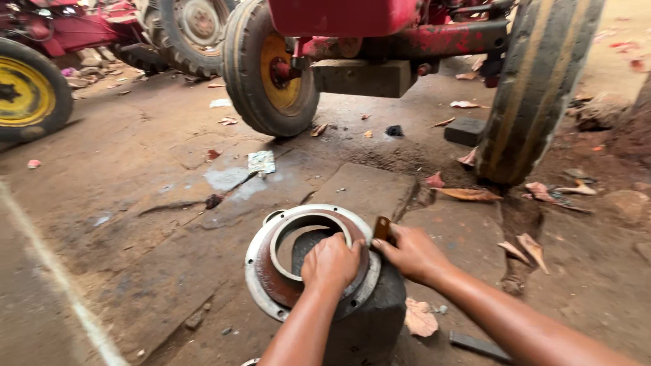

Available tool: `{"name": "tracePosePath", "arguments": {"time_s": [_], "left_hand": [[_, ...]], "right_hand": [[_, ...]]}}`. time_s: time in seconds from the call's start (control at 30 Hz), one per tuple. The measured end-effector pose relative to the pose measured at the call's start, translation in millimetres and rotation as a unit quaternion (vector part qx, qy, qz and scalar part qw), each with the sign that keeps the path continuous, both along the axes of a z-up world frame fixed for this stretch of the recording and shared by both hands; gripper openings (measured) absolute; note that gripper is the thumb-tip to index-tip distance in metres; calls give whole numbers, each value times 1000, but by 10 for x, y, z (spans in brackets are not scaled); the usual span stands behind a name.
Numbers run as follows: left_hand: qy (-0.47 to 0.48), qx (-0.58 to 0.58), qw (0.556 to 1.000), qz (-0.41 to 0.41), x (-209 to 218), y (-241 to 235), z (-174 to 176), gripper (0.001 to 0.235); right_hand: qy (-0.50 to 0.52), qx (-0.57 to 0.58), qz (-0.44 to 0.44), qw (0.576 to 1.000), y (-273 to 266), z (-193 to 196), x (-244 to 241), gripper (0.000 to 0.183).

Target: The person cleans a circular metal part, likely a brake drum, using a sanding block and a scraper. They rub the inner and outer surfaces of the part to remove rust and debris, working on the ground in an outdoor setting.

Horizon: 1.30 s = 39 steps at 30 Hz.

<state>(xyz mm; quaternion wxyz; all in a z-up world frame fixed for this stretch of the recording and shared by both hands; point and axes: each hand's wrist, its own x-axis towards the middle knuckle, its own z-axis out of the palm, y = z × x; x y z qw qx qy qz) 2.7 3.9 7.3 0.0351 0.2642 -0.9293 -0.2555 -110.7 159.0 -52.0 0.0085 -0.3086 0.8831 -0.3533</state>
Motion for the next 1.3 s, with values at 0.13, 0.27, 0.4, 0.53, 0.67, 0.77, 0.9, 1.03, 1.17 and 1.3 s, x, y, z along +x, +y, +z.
{"name": "tracePosePath", "arguments": {"time_s": [0.13, 0.27, 0.4, 0.53, 0.67, 0.77, 0.9, 1.03, 1.17, 1.3], "left_hand": [[10, -6, 1000, -4, -1, -24, 41, 49], [-1, 10, 1000, 2, -9, -23, 34, 50], [4, 5, 1000, -2, 3, -5, 58, 50], [-8, 17, 1000, 7, 45, -20, 61, 49], [-9, 12, 1000, 3, 47, -7, 43, 48], [-2, 7, 1000, -1, 16, -20, 68, 49], [-5, 11, 1000, -1, 29, -14, 30, 49], [5, 8, 1000, -1, 26, -50, 22, 49], [7, 7, 1000, -3, -25, 2, 7, 50], [-14, 16, 1000, 9, 55, -48, 40, 49]], "right_hand": [[-22, 47, -53, 997, 25, 102, -13, 43], [17, 18, 19, 1000, 106, 126, 88, 39], [28, 70, 7, 997, 75, 260, 153, 37], [-48, 84, -2, 995, 6, 336, 231, 35], [16, 64, 2, 998, 54, 323, 304, 34], [18, 64, 5, 998, 64, 347, 299, 34], [33, 68, 36, 997, 86, 292, 307, 34], [-8, 102, -5, 995, 74, 262, 225, 38], [3, 41, 21, 999, 188, 197, 157, 35], [-38, 92, -13, 995, 75, 167, 212, 37]]}}
